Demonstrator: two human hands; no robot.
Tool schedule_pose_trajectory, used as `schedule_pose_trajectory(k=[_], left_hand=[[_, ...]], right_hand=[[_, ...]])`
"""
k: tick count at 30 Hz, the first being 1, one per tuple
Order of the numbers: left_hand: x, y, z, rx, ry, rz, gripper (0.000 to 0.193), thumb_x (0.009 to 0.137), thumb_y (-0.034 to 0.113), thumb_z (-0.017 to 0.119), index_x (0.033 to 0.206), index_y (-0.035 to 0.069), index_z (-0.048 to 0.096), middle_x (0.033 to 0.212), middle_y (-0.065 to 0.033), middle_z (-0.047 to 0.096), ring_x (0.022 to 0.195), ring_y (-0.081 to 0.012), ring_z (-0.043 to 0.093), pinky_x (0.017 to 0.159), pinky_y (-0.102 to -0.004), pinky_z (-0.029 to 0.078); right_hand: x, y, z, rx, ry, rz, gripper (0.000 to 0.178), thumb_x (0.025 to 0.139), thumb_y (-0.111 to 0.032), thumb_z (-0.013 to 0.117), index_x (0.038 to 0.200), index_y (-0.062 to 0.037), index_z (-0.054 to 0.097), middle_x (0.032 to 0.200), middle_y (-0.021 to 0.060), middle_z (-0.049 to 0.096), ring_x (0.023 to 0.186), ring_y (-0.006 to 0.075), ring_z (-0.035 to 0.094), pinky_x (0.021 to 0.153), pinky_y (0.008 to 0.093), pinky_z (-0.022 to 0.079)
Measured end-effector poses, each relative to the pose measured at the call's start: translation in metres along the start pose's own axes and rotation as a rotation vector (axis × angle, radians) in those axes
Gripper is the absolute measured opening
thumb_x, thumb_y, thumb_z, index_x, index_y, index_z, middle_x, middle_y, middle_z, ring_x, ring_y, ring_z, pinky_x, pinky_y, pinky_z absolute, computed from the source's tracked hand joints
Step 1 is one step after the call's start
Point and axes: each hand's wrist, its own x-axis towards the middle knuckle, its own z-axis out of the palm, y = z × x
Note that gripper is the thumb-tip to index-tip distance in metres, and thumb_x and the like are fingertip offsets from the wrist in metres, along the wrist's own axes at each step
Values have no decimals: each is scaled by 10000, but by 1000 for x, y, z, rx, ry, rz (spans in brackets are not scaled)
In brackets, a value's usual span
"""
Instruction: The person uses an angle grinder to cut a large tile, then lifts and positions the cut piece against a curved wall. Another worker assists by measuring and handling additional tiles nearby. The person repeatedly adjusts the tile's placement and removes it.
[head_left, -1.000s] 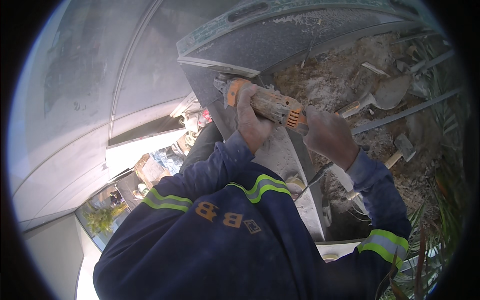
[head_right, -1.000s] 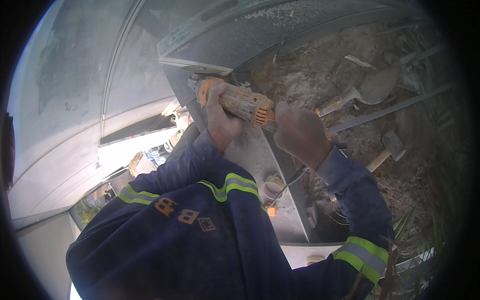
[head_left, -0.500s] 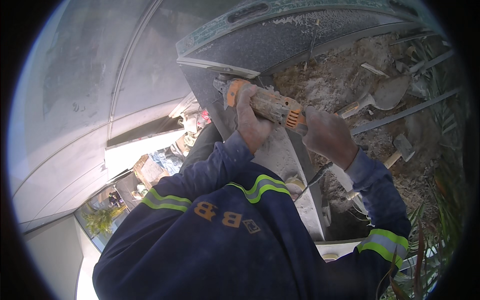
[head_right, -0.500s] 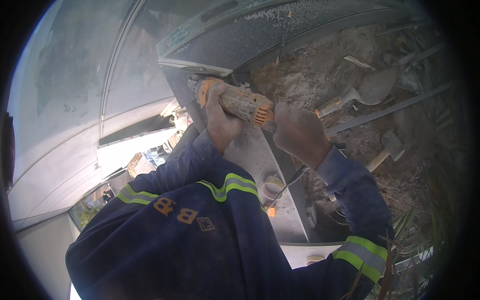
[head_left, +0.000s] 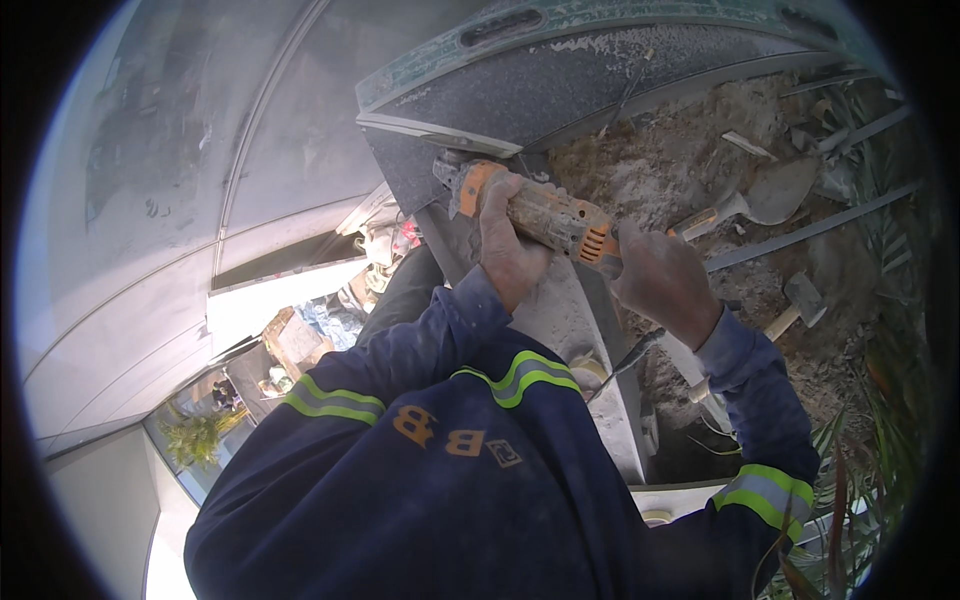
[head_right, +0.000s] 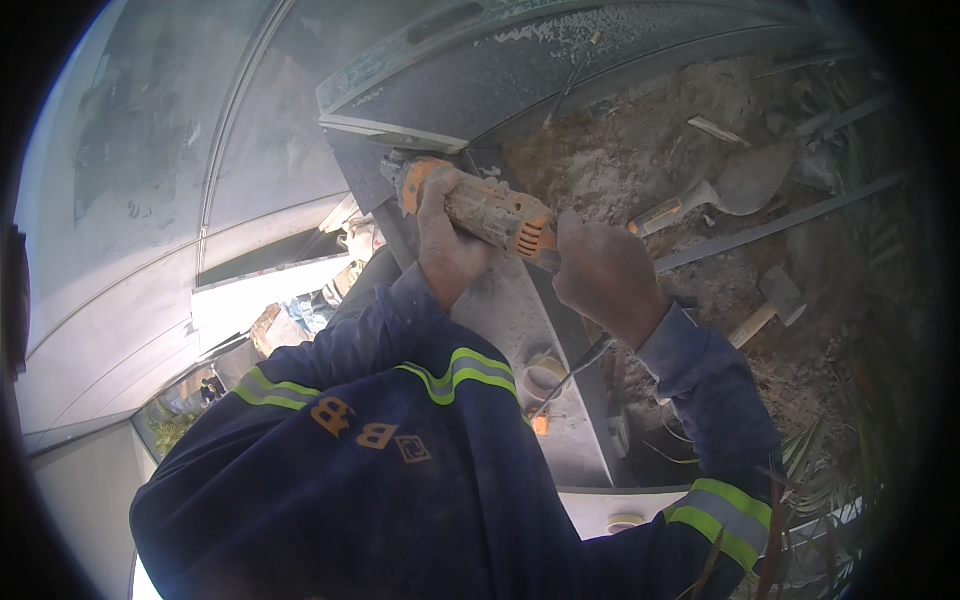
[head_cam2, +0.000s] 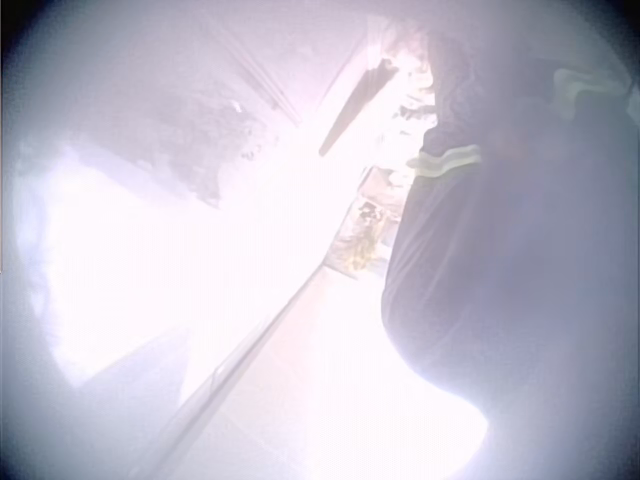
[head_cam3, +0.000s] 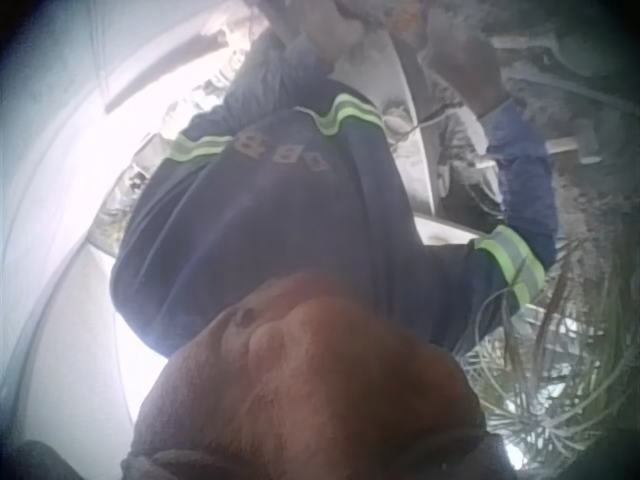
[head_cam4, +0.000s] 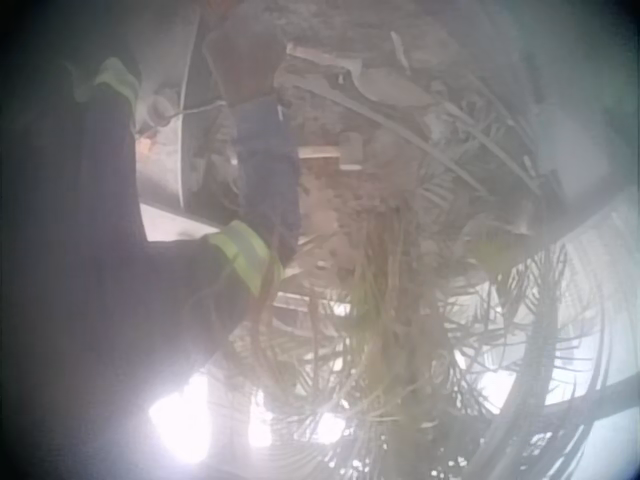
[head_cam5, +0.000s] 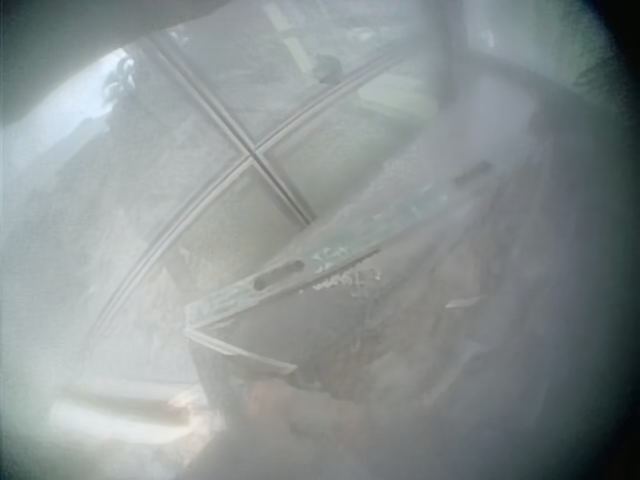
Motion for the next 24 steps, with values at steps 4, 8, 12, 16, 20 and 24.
schedule_pose_trajectory(k=[4,8,12,16,20,24], left_hand=[[1,0,1,-8,13,-5,531,885,304,697,1297,58,470,1222,-168,556,1204,-338,534,1093,-569,396],[-2,2,5,-4,53,-12,515,888,299,696,1285,59,471,1218,-170,557,1197,-339,537,1093,-571,401],[-2,-1,4,-13,19,3,492,890,284,696,1274,70,474,1208,-171,556,1184,-342,546,1088,-574,409],[-3,-2,6,-24,31,9,472,892,269,696,1266,80,479,1194,-168,557,1176,-342,551,1084,-572,414],[-2,-3,4,-25,34,14,476,889,275,698,1263,76,482,1200,-162,556,1177,-338,549,1084,-564,414],[2,1,1,-29,-4,-35,495,886,289,698,1273,71,480,1210,-156,551,1183,-330,545,1089,-558,409]], right_hand=[[1,3,5,15,38,-20,165,781,-104,685,891,-31,586,727,189,680,695,397,705,637,499,567],[3,3,4,16,5,-7,201,810,-144,722,913,-35,588,758,187,691,705,404,709,633,502,567],[1,2,4,11,18,-6,198,817,-149,720,910,-37,586,740,195,687,702,401,711,637,499,573],[-1,4,1,-1,5,-14,188,835,-163,706,902,-40,582,715,203,680,694,401,710,642,504,579],[0,4,1,1,11,-9,182,843,-163,697,903,-38,579,708,201,677,693,400,711,637,504,577],[2,5,5,17,37,-23,181,843,-159,700,900,-36,580,711,197,677,691,400,709,630,506,569]])
